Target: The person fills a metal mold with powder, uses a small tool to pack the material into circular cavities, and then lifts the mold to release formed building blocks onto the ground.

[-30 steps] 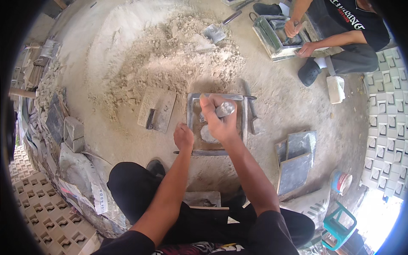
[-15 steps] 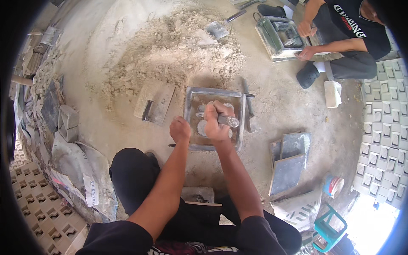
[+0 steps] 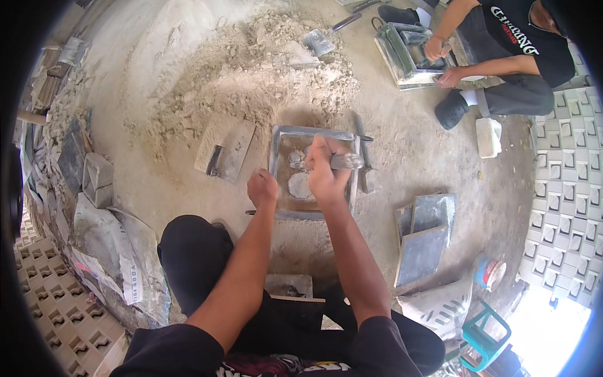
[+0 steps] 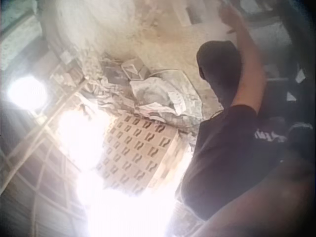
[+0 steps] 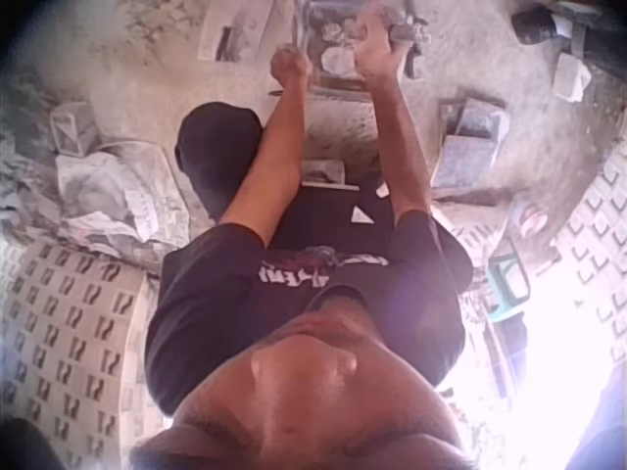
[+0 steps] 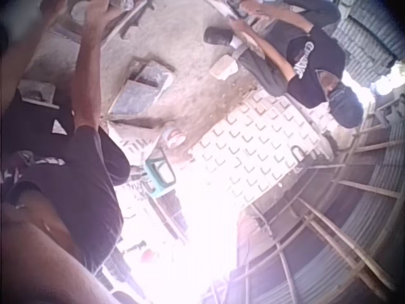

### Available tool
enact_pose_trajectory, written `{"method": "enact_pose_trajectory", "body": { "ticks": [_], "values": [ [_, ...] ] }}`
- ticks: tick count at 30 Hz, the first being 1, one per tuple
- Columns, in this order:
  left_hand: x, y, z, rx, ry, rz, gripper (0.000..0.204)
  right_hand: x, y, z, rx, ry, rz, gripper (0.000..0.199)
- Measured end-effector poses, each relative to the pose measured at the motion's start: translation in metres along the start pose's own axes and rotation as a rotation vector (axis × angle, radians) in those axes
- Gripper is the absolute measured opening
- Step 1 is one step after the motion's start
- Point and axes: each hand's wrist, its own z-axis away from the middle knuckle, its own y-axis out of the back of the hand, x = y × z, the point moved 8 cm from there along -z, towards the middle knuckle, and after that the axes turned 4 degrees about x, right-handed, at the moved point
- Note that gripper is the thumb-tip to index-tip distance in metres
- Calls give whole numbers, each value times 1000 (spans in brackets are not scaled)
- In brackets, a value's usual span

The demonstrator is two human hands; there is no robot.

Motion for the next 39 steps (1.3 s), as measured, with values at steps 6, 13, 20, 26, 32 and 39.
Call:
{"method": "enact_pose_trajectory", "body": {
  "ticks": [6,13,20,26,32,39],
  "values": [
    [6,-5,2,-59,23,-18,40,27,12,10,-27,109,123,35],
    [0,3,2,-41,28,8,43,3,-1,5,-40,14,13,39],
    [-3,-7,5,-42,12,18,41,30,-19,-15,-152,-123,173,35],
    [2,-4,2,-43,6,7,43,40,-24,-1,-327,-81,249,35],
    [4,-3,-3,-39,6,7,43,16,-32,-1,-344,-77,269,37],
    [3,-7,4,-64,-5,10,44,27,24,-14,15,-32,150,45]
  ]
}}
